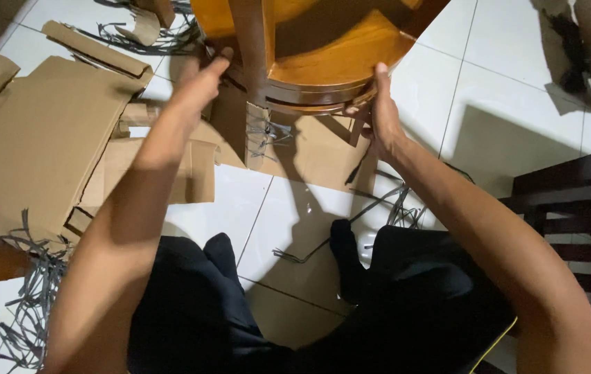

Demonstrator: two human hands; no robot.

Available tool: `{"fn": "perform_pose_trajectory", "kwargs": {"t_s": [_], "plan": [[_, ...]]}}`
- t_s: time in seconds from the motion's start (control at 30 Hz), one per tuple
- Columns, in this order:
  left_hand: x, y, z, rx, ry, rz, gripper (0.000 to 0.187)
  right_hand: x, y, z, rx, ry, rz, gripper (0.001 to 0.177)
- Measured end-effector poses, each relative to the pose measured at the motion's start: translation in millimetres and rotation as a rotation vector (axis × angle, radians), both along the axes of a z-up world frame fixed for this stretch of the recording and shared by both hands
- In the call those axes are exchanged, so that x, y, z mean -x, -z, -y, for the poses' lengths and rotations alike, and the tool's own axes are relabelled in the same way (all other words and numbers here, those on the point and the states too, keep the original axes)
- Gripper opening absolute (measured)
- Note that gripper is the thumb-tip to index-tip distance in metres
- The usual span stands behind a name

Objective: Wrapping the legs of a wooden chair with cardboard pieces and securing them with string

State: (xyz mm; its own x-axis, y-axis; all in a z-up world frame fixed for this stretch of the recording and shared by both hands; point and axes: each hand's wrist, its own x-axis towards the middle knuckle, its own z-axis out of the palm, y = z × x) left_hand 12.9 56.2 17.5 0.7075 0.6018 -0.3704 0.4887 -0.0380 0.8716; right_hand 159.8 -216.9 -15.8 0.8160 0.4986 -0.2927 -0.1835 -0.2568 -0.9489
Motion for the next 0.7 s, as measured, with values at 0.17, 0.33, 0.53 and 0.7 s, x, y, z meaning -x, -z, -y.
{"fn": "perform_pose_trajectory", "kwargs": {"t_s": [0.17,0.33,0.53,0.7], "plan": [[-1.7,12.2,37.3,-0.174,-0.107,-0.09,0.092,-65.8,54.9,43.0,0.085,0.441,0.132,0.069],[-5.5,16.6,93.7,-0.021,-0.089,0.262,0.115,-98.4,51.0,77.2,0.02,0.469,0.411,0.057],[-31.2,45.7,95.7,-0.432,-0.136,0.231,0.115,-120.8,17.4,56.0,-0.175,0.202,0.885,0.06],[-52.0,65.8,71.1,-0.424,-0.248,0.167,0.104,-121.2,-5.1,33.0,-0.284,0.058,0.934,0.045]]}}
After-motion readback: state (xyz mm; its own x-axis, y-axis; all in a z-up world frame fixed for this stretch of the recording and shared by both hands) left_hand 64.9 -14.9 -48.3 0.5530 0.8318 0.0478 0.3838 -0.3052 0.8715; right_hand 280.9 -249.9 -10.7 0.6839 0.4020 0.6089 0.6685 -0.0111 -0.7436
